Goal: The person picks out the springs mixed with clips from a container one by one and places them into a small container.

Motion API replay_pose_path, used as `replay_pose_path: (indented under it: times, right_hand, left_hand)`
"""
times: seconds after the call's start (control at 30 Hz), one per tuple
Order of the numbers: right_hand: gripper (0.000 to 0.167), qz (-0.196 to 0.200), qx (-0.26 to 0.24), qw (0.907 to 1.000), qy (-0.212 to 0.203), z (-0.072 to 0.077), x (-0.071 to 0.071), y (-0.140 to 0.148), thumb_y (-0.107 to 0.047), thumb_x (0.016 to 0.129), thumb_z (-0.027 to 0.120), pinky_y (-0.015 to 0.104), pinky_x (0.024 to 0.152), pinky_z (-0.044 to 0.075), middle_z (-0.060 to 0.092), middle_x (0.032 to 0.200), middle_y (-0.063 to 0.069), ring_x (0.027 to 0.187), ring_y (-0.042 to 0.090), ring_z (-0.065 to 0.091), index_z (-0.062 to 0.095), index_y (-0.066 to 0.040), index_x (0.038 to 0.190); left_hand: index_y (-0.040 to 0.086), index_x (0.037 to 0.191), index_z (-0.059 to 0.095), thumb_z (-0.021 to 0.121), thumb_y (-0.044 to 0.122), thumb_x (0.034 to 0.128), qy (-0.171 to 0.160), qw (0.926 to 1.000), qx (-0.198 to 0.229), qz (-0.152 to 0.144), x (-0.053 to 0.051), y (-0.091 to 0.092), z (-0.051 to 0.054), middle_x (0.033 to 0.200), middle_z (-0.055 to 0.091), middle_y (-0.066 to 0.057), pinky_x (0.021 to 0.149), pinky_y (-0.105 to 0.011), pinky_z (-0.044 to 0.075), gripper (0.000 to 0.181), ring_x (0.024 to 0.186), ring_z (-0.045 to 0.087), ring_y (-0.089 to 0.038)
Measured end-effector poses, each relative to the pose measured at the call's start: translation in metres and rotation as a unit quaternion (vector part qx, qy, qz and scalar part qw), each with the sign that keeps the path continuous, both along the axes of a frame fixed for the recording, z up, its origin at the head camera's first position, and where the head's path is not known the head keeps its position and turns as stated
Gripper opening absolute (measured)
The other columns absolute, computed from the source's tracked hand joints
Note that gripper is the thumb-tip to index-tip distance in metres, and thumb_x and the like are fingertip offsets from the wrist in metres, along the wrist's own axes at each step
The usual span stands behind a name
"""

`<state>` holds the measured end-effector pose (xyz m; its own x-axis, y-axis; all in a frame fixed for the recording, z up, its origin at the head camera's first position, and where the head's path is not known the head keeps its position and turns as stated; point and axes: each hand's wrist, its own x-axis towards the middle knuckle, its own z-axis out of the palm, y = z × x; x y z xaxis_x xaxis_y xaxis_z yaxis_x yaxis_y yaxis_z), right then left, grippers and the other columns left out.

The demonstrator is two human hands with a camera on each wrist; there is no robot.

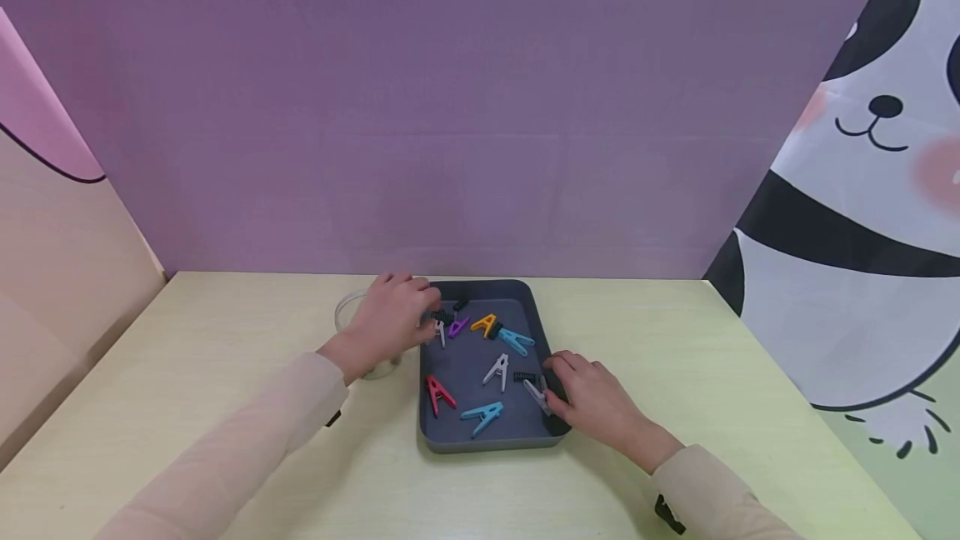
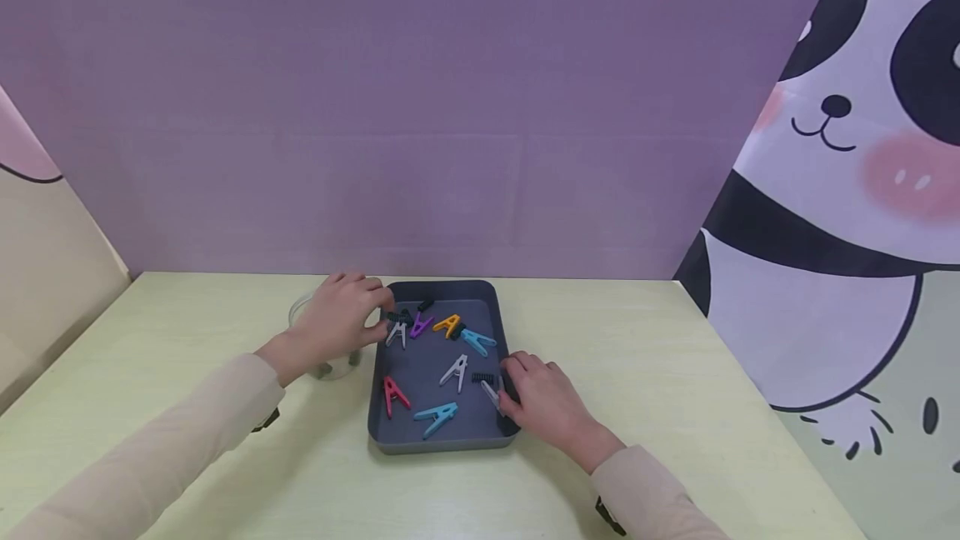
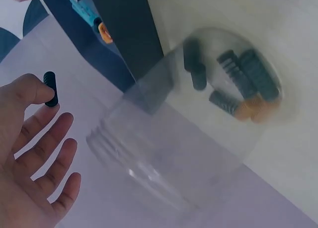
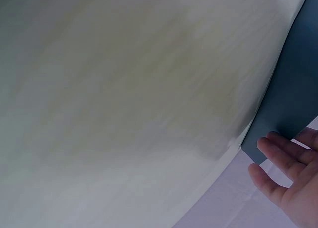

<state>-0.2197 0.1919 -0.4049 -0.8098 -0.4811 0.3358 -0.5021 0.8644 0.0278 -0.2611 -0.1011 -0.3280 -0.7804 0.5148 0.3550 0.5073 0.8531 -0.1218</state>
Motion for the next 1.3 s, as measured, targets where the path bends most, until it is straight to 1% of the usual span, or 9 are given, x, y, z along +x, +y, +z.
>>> replay_pose_path:
  times: [0.2,0.3,0.47,0.67,0.83,1.0,1.2,1.3]
  right_hand:
    - [0.032,-0.001,-0.003,1.0000,0.001,-0.001,0.000,0.001,-0.026,0.080,0.064,0.036,0.073,0.050,0.061,0.105,0.007,0.094,0.019,0.059,0.060,-0.005,0.104]
    - [0.032,-0.001,-0.003,1.0000,0.000,0.000,0.001,0.000,-0.025,0.080,0.064,0.036,0.073,0.050,0.061,0.105,0.007,0.094,0.019,0.059,0.060,-0.004,0.104]
    - [0.031,0.000,-0.001,1.0000,0.001,0.000,0.001,0.000,-0.025,0.080,0.064,0.036,0.073,0.050,0.061,0.104,0.007,0.093,0.019,0.059,0.060,-0.004,0.103]
    - [0.031,-0.001,-0.003,1.0000,0.002,0.000,0.001,0.001,-0.025,0.080,0.064,0.037,0.074,0.050,0.062,0.104,0.007,0.094,0.019,0.059,0.060,-0.005,0.103]
    - [0.031,-0.001,-0.005,1.0000,0.001,0.000,0.000,0.000,-0.025,0.080,0.064,0.037,0.074,0.050,0.062,0.105,0.007,0.094,0.019,0.059,0.060,-0.004,0.103]
    - [0.032,-0.001,-0.003,1.0000,0.002,-0.001,0.000,0.001,-0.026,0.080,0.064,0.036,0.073,0.050,0.061,0.105,0.007,0.093,0.019,0.059,0.060,-0.004,0.103]
    - [0.032,0.002,-0.007,1.0000,0.005,-0.001,0.001,0.001,-0.025,0.080,0.064,0.037,0.073,0.050,0.061,0.105,0.007,0.093,0.019,0.059,0.060,-0.004,0.103]
    - [0.032,0.001,-0.006,1.0000,0.004,-0.001,0.001,0.001,-0.025,0.080,0.064,0.037,0.074,0.049,0.061,0.105,0.007,0.094,0.020,0.059,0.060,-0.004,0.104]
  left_hand:
    - [0.020,0.088,0.065,0.062,0.027,0.0795,0.014,0.9999,0.000,0.003,0.003,-0.017,0.007,0.088,0.063,0.004,0.077,-0.036,0.042,0.012,0.084,0.055,-0.019]
    - [0.019,0.087,0.065,0.061,0.025,0.0793,0.017,0.9997,0.015,0.004,0.004,-0.025,0.009,0.087,0.064,0.004,0.076,-0.037,0.042,0.010,0.082,0.054,-0.019]
    - [0.018,0.085,0.065,0.062,0.023,0.0784,0.018,0.9991,0.039,-0.003,0.003,-0.038,0.012,0.088,0.065,0.003,0.077,-0.039,0.042,0.009,0.082,0.055,-0.021]
    - [0.016,0.086,0.065,0.063,0.023,0.0782,0.011,0.9991,0.040,0.006,0.003,-0.052,0.014,0.088,0.065,0.002,0.078,-0.041,0.042,0.010,0.087,0.056,-0.023]
    - [0.016,0.085,0.065,0.064,0.022,0.0767,0.012,0.9991,0.038,0.013,0.001,-0.064,0.013,0.087,0.065,0.002,0.077,-0.040,0.041,0.010,0.086,0.057,-0.024]
    - [0.017,0.082,0.065,0.065,0.020,0.0750,0.003,0.9993,0.031,0.022,-0.001,-0.074,0.010,0.083,0.063,0.003,0.074,-0.039,0.039,0.008,0.082,0.055,-0.023]
    - [0.019,0.079,0.065,0.065,0.017,0.0736,-0.011,0.9996,0.014,0.023,-0.002,-0.079,0.004,0.076,0.061,0.005,0.069,-0.036,0.037,0.006,0.073,0.049,-0.020]
    - [0.019,0.079,0.065,0.064,0.017,0.0738,-0.019,0.9995,0.013,0.023,-0.003,-0.080,0.002,0.076,0.061,0.006,0.069,-0.036,0.036,0.006,0.073,0.049,-0.019]
